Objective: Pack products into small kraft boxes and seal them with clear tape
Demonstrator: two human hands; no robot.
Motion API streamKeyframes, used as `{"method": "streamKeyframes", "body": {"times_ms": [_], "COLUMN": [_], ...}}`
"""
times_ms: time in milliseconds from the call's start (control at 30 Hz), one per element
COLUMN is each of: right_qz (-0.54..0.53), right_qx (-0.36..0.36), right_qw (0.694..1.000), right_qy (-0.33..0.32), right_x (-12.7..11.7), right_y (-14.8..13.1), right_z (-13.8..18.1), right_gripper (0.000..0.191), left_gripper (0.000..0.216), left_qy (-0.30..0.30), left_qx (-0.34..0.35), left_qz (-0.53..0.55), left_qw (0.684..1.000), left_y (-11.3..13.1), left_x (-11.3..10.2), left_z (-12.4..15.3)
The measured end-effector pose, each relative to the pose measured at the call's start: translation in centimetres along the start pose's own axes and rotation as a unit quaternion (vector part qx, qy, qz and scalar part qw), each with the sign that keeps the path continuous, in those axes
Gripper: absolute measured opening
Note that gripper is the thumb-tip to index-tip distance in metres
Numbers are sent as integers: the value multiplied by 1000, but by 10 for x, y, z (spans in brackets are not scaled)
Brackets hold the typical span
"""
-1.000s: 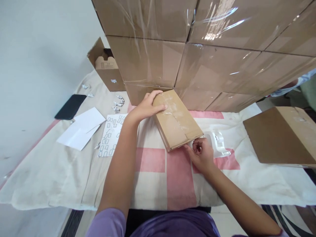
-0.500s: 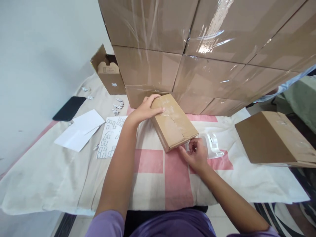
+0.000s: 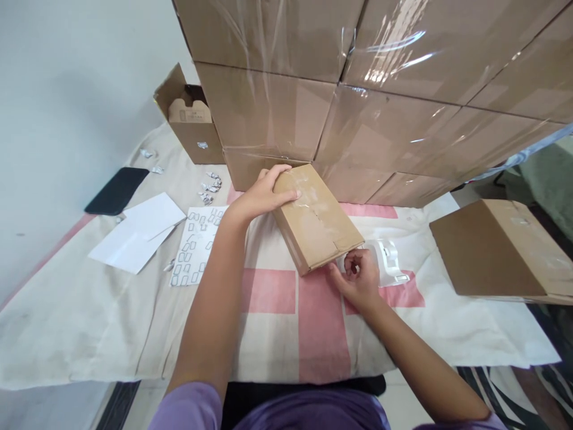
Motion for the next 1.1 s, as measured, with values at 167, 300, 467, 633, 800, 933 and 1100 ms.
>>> {"method": "streamKeyframes", "body": {"times_ms": [167, 300, 467, 633, 800, 933, 1100], "right_qz": [-16, -18, -20, -28, -5, -1, 1], "right_qx": [12, 27, 7, -10, 11, 13, 6], "right_qw": [1000, 999, 1000, 999, 1000, 1000, 1000], "right_qy": [-12, -15, -7, -19, 8, 16, 21], "right_x": [-1, 0, -3, -2, -2, -1, -2], "right_y": [3, 4, 1, -2, -1, -1, -2], "right_z": [2, 2, 0, 1, 1, 2, 3], "right_gripper": [42, 45, 30, 34, 45, 42, 42], "left_gripper": [71, 72, 74, 74, 73, 72, 71], "left_qy": [-4, -6, -9, -14, -12, -11, -18], "left_qx": [-5, -13, -14, -21, -18, -20, -31], "left_qz": [1, -6, -12, -4, 2, 0, -11], "left_qw": [1000, 1000, 1000, 1000, 1000, 1000, 999], "left_y": [2, 3, 2, 2, 3, 4, 7], "left_x": [0, 0, 0, 0, 0, 0, -1], "left_z": [0, 0, 0, 1, 0, 1, 3]}}
Point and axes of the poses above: each hand's wrist, its own z-axis away from the middle knuckle, its own x-axis out of the palm, y = z × x, the point moved 8 cm from there along -z, towards the middle knuckle, and after that the axes turned 15 degrees about -z, right-handed, at the moved point
